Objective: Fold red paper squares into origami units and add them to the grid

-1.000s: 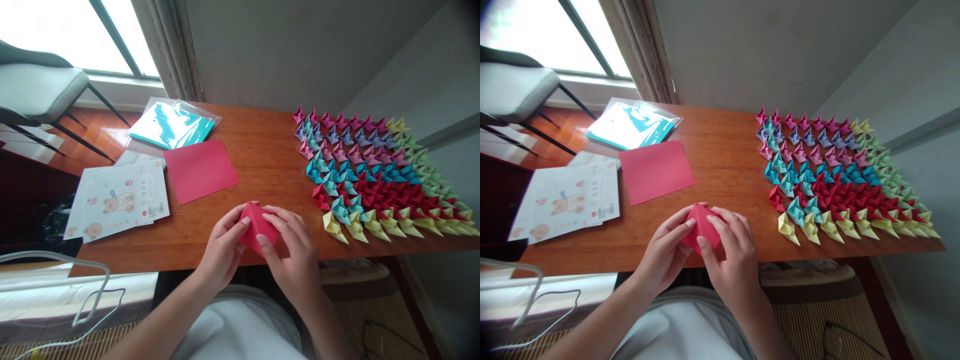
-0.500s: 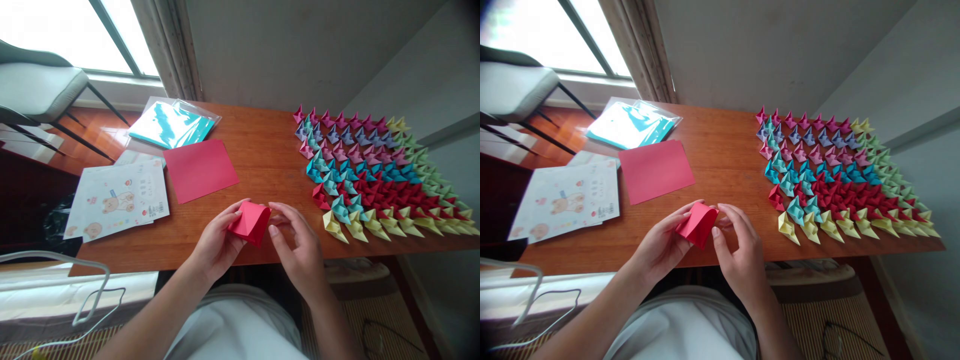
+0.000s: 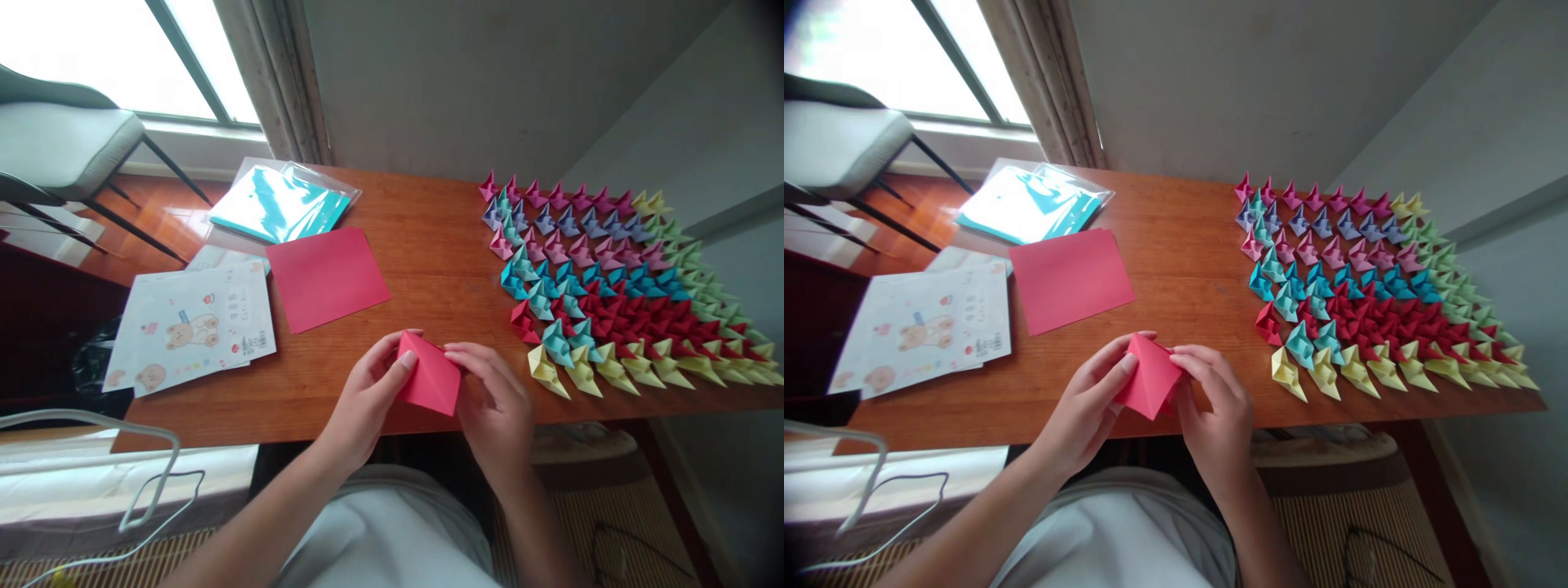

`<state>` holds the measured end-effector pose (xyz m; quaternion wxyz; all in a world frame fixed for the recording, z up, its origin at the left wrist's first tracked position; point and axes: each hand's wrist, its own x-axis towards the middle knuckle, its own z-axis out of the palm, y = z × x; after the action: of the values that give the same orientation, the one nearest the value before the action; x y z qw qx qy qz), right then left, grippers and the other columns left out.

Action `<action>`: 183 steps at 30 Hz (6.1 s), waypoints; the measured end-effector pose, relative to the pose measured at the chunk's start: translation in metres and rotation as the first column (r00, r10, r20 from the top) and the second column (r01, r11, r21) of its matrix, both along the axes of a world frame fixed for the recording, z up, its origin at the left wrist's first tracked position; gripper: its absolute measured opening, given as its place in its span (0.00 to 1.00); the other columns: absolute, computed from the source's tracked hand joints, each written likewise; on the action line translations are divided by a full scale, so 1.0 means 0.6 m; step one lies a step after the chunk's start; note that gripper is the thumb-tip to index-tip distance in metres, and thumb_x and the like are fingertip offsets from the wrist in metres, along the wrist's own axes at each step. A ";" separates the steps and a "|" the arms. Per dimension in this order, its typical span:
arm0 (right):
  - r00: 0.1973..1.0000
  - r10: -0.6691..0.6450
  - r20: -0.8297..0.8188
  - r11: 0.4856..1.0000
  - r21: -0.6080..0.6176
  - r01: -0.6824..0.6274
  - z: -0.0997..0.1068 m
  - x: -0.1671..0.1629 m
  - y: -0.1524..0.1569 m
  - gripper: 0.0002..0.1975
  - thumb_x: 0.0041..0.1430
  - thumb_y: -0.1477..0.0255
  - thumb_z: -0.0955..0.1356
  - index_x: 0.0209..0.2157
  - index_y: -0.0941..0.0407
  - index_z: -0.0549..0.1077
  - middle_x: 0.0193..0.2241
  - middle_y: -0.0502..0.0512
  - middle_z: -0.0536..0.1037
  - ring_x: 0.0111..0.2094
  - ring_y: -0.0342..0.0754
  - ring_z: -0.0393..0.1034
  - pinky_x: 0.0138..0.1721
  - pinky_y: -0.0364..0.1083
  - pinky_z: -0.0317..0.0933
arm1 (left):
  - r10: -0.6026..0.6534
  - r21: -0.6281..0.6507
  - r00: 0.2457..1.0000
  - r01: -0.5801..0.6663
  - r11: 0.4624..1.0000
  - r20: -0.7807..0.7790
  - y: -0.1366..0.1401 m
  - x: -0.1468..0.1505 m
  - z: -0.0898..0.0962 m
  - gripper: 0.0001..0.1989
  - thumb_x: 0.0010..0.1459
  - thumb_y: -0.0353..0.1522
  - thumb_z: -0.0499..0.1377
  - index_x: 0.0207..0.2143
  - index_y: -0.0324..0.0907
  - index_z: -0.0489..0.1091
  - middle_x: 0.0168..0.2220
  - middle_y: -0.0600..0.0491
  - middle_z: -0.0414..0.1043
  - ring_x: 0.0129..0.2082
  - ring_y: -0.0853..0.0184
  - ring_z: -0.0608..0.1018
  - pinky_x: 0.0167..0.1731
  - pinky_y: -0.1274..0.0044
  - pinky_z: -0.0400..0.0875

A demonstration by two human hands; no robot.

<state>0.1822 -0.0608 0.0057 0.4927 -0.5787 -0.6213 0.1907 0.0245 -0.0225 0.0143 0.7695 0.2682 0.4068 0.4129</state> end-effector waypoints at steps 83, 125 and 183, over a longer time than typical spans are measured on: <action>0.985 0.170 -0.034 0.962 -0.209 -0.174 0.053 0.024 -0.009 0.13 0.66 0.69 0.67 0.51 0.51 0.74 0.49 0.55 0.78 0.43 0.48 0.75 0.42 0.45 0.71 | 0.030 -0.188 0.995 -0.010 0.982 0.099 0.000 -0.005 0.005 0.17 0.53 0.30 0.67 0.47 0.38 0.78 0.44 0.43 0.82 0.41 0.60 0.82 0.38 0.76 0.76; 0.961 0.197 0.196 0.979 0.010 -0.202 0.050 0.097 -0.009 0.15 0.61 0.83 0.68 0.42 0.49 0.80 0.42 0.54 0.81 0.43 0.50 0.76 0.43 0.50 0.69 | -0.220 0.331 0.860 0.396 0.857 -0.460 0.011 -0.036 0.013 0.10 0.65 0.36 0.59 0.44 0.40 0.75 0.41 0.49 0.78 0.41 0.64 0.77 0.42 0.78 0.70; 0.876 0.378 0.300 0.916 0.018 -0.402 0.082 0.098 -0.031 0.19 0.60 0.88 0.67 0.48 0.56 0.78 0.43 0.57 0.83 0.45 0.49 0.77 0.46 0.48 0.71 | -0.336 0.453 0.783 0.590 0.668 -0.524 0.017 -0.046 0.045 0.07 0.63 0.28 0.59 0.31 0.38 0.75 0.31 0.52 0.75 0.32 0.68 0.75 0.35 0.78 0.68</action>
<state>0.2411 -0.0794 0.0550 0.3700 -0.4430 -0.7978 0.1741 -0.0030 -0.0126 0.0413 0.6260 0.6695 0.3192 0.2408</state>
